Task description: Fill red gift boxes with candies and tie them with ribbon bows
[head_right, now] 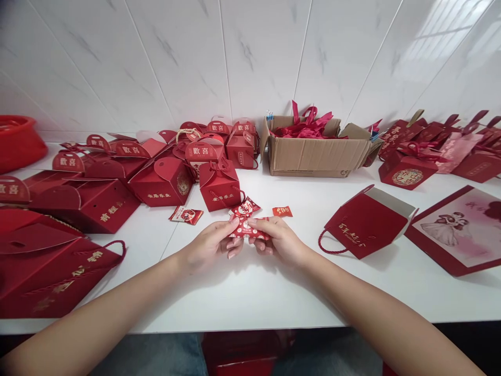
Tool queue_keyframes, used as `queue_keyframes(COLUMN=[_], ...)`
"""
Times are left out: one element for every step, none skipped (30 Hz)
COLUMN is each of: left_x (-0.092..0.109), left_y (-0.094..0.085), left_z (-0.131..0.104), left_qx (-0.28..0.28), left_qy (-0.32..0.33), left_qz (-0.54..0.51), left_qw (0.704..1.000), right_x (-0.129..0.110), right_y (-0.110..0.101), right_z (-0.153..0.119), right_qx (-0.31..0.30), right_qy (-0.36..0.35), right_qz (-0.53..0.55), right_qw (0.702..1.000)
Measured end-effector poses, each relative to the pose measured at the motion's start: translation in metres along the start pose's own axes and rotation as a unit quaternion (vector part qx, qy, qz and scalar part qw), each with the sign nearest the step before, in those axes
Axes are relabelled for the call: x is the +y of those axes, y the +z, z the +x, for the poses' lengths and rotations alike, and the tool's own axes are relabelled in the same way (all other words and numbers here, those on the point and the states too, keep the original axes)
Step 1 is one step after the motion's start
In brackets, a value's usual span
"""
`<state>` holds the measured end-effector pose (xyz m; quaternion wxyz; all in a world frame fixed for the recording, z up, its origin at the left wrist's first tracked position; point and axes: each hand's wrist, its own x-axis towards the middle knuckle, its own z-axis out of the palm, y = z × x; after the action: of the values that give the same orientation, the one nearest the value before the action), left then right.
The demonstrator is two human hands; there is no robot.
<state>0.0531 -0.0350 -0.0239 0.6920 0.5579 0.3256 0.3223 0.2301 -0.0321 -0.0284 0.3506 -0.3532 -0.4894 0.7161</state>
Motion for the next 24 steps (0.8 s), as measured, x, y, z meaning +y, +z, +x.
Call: queue_keyframes(left_x=[-0.001, -0.003, -0.005, -0.007, -0.008, -0.008, -0.008, -0.007, -0.006, -0.005, -0.004, -0.003, -0.003, -0.004, -0.005, -0.007, -0.009, -0.01, -0.012, -0.013, -0.013, -0.013, -0.012, -0.011], left_y=[0.0, 0.0, -0.001, -0.001, -0.002, -0.002, -0.002, -0.001, -0.001, -0.001, 0.0, 0.0, -0.001, -0.001, -0.002, -0.004, -0.005, -0.007, -0.008, -0.008, -0.008, -0.008, -0.008, -0.007], left_z=[0.0, 0.0, 0.0, 0.0, -0.001, -0.002, -0.002, -0.003, -0.004, -0.005, -0.006, -0.006, -0.006, -0.006, -0.006, -0.006, -0.005, -0.005, -0.004, -0.004, -0.004, -0.003, -0.003, -0.003], left_qx=[0.002, 0.003, 0.005, 0.007, 0.009, 0.013, 0.018, 0.02, 0.02, 0.019, 0.018, 0.018, 0.024, 0.035, 0.048, 0.06, 0.07, 0.078, 0.09, 0.107, 0.131, 0.163, 0.195, 0.218], left_qy=[-0.001, 0.0, 0.004, 0.011, 0.021, 0.035, 0.051, 0.07, 0.091, 0.114, 0.137, 0.16, 0.182, 0.205, 0.228, 0.252, 0.276, 0.3, 0.32, 0.333, 0.338, 0.333, 0.315, 0.288], left_qz=[0.009, 0.021, 0.036, 0.054, 0.073, 0.09, 0.105, 0.119, 0.13, 0.141, 0.155, 0.173, 0.199, 0.233, 0.274, 0.316, 0.356, 0.386, 0.403, 0.409, 0.405, 0.392, 0.373, 0.347], left_qw=[1.0, 1.0, 0.999, 0.998, 0.997, 0.995, 0.993, 0.99, 0.987, 0.983, 0.978, 0.972, 0.963, 0.95, 0.933, 0.913, 0.89, 0.869, 0.852, 0.843, 0.839, 0.842, 0.851, 0.866], right_x=[0.0, 0.0, 0.001, 0.001, 0.002, 0.002, 0.002, 0.001, 0.001, 0.0, -0.001, -0.001, -0.001, -0.002, -0.002, -0.002, -0.002, -0.002, -0.002, -0.003, -0.003, -0.003, -0.003, -0.002], right_y=[0.0, 0.0, -0.001, -0.001, -0.001, -0.002, -0.002, -0.002, -0.002, -0.002, -0.001, -0.001, 0.0, 0.0, 0.001, 0.001, 0.002, 0.003, 0.003, 0.004, 0.004, 0.004, 0.004, 0.003], right_z=[0.0, 0.0, -0.001, -0.001, -0.002, -0.002, -0.003, -0.004, -0.005, -0.006, -0.007, -0.007, -0.007, -0.007, -0.007, -0.006, -0.006, -0.006, -0.005, -0.005, -0.005, -0.005, -0.004, -0.004], right_qx=[0.007, 0.01, 0.012, 0.01, 0.003, -0.007, -0.018, -0.027, -0.033, -0.037, -0.037, -0.036, -0.035, -0.034, -0.035, -0.037, -0.038, -0.036, -0.031, -0.02, -0.004, 0.017, 0.04, 0.064], right_qy=[-0.01, -0.021, -0.034, -0.045, -0.058, -0.071, -0.084, -0.098, -0.111, -0.122, -0.13, -0.133, -0.131, -0.126, -0.119, -0.111, -0.101, -0.091, -0.084, -0.085, -0.093, -0.112, -0.141, -0.176], right_qz=[-0.013, -0.027, -0.041, -0.06, -0.082, -0.105, -0.127, -0.148, -0.168, -0.187, -0.202, -0.214, -0.221, -0.222, -0.218, -0.21, -0.203, -0.199, -0.199, -0.199, -0.199, -0.198, -0.199, -0.204], right_qw=[1.0, 0.999, 0.999, 0.997, 0.995, 0.992, 0.988, 0.984, 0.979, 0.974, 0.97, 0.967, 0.966, 0.966, 0.968, 0.971, 0.973, 0.975, 0.976, 0.976, 0.976, 0.974, 0.969, 0.961])
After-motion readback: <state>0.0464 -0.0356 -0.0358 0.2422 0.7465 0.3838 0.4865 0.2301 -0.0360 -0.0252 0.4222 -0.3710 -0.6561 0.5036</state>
